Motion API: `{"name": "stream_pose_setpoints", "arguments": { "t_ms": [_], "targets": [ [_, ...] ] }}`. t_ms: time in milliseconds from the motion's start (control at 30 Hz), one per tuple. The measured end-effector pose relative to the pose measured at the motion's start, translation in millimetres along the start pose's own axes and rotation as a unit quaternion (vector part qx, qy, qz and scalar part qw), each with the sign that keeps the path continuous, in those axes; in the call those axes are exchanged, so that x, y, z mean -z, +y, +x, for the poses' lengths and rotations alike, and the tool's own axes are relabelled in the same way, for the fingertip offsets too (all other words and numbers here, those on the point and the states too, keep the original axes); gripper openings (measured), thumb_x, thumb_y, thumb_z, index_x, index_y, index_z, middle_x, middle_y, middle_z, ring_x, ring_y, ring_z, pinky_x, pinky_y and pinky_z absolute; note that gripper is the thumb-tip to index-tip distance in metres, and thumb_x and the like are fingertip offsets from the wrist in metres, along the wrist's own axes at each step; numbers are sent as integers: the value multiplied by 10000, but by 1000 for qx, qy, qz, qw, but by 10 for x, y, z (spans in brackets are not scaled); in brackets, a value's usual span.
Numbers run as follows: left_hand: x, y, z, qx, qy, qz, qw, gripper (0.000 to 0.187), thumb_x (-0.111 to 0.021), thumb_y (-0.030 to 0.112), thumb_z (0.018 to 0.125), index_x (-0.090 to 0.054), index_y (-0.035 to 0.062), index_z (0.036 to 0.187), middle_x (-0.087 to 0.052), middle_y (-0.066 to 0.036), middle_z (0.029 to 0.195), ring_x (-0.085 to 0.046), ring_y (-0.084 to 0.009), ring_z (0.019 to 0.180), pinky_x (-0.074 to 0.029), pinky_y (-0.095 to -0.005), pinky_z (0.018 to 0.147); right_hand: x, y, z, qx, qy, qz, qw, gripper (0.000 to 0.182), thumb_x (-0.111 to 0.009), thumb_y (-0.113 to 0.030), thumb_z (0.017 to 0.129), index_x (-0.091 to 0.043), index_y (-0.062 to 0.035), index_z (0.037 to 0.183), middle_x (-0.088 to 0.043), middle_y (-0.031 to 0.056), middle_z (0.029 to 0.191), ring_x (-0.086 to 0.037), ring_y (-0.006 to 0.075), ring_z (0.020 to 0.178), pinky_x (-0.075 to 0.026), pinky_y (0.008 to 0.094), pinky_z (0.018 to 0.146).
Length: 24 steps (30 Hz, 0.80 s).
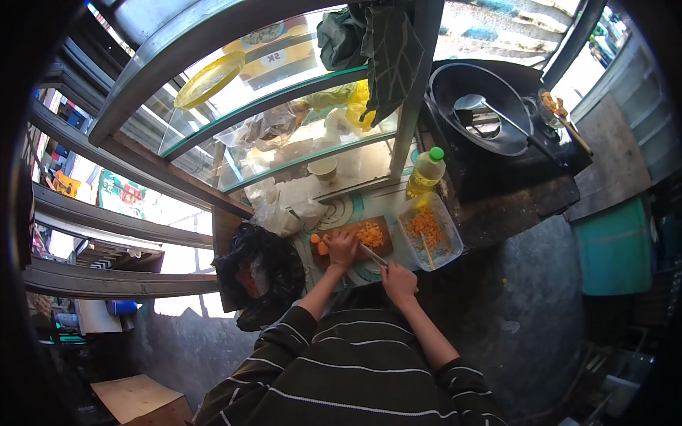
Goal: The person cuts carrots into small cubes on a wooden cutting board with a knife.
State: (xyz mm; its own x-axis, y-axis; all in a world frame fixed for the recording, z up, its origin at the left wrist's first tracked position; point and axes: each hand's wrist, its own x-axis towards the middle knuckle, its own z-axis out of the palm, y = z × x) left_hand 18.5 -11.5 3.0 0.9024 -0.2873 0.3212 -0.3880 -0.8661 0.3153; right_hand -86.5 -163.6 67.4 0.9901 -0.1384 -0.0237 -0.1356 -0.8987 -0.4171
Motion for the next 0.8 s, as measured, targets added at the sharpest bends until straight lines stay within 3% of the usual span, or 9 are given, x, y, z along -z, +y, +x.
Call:
{"name": "stream_pose_setpoints", "arguments": {
  "t_ms": [167, 267, 300, 333, 433, 500, 567, 633, 800],
  "targets": [
    [-15, -107, -22, 4, 13, -14, 1000, 162, -621, 183, 725, -636, 164, 885, -598, 2, 773, -503, -162, 828, -263, -405, 762, -14, 118, -9, -49, -31, 4, 998, 288, -482, -306, 840, -553, -48, 733, -580, 151, 664, -586, 328, 602, -460, 420, 517],
    [119, -139, -34, 16, 33, -32, 999, 147, -615, 161, 721, -640, 163, 866, -598, 5, 786, -504, -161, 845, -261, -404, 778, -236, 257, 21, -88, -79, 188, 975, 343, -448, -347, 875, -540, -33, 773, -548, 105, 608, -548, 246, 493, -419, 352, 451],
    [169, -156, -43, 26, 41, -48, 998, 145, -613, 156, 718, -642, 163, 860, -597, 8, 807, -503, -162, 863, -258, -408, 788, -206, 205, 46, -199, -167, 366, 893, 355, -427, -358, 887, -536, -36, 783, -512, 75, 582, -498, 198, 456, -383, 312, 423],
    [220, -171, -54, 27, 40, -47, 998, 145, -613, 156, 718, -642, 163, 860, -597, 8, 807, -503, -162, 863, -258, -408, 788, -177, 150, 68, -299, -246, 523, 759, 368, -406, -368, 898, -532, -39, 793, -476, 44, 555, -449, 149, 419, -348, 272, 395],
    [269, -259, -126, 50, 34, 7, 998, 158, -621, 168, 707, -642, 168, 863, -589, 15, 853, -495, -163, 905, -253, -421, 801, -84, -5, 96, -321, -266, 559, 717, 350, -391, -362, 908, -521, -53, 807, -422, 6, 547, -369, 92, 406, -285, 220, 377],
    [237, -328, -147, 37, -45, 41, 997, 168, -627, 178, 700, -644, 175, 867, -577, 20, 892, -484, -163, 934, -248, -433, 802, -137, -2, 89, -300, -272, 547, 733, 353, -396, -359, 907, -526, -47, 805, -432, 10, 543, -384, 94, 406, -296, 222, 377],
    [169, -366, -147, 32, -51, 49, 997, 153, -629, 178, 698, -649, 177, 849, -580, 19, 861, -491, -165, 921, -246, -429, 799, -198, 34, 59, -279, -273, 535, 749, 356, -402, -356, 906, -531, -41, 803, -442, 13, 538, -399, 97, 407, -307, 224, 378],
    [155, -345, -110, 26, -57, 54, 997, 138, -631, 179, 696, -654, 178, 832, -583, 18, 831, -498, -167, 908, -244, -425, 796, -249, 96, -4, -189, -249, 451, 836, 367, -408, -351, 905, -546, -33, 786, -448, 10, 524, -422, 93, 412, -333, 231, 383],
    [178, -314, -26, -3, -26, -5, 1000, 55, -632, 181, 703, -662, 171, 747, -617, 25, 763, -525, -151, 841, -245, -409, 772, -416, 242, -149, -128, -230, 380, 887, 391, -421, -337, 901, -558, -8, 740, -485, 33, 532, -477, 107, 464, -371, 260, 443]
  ]
}}
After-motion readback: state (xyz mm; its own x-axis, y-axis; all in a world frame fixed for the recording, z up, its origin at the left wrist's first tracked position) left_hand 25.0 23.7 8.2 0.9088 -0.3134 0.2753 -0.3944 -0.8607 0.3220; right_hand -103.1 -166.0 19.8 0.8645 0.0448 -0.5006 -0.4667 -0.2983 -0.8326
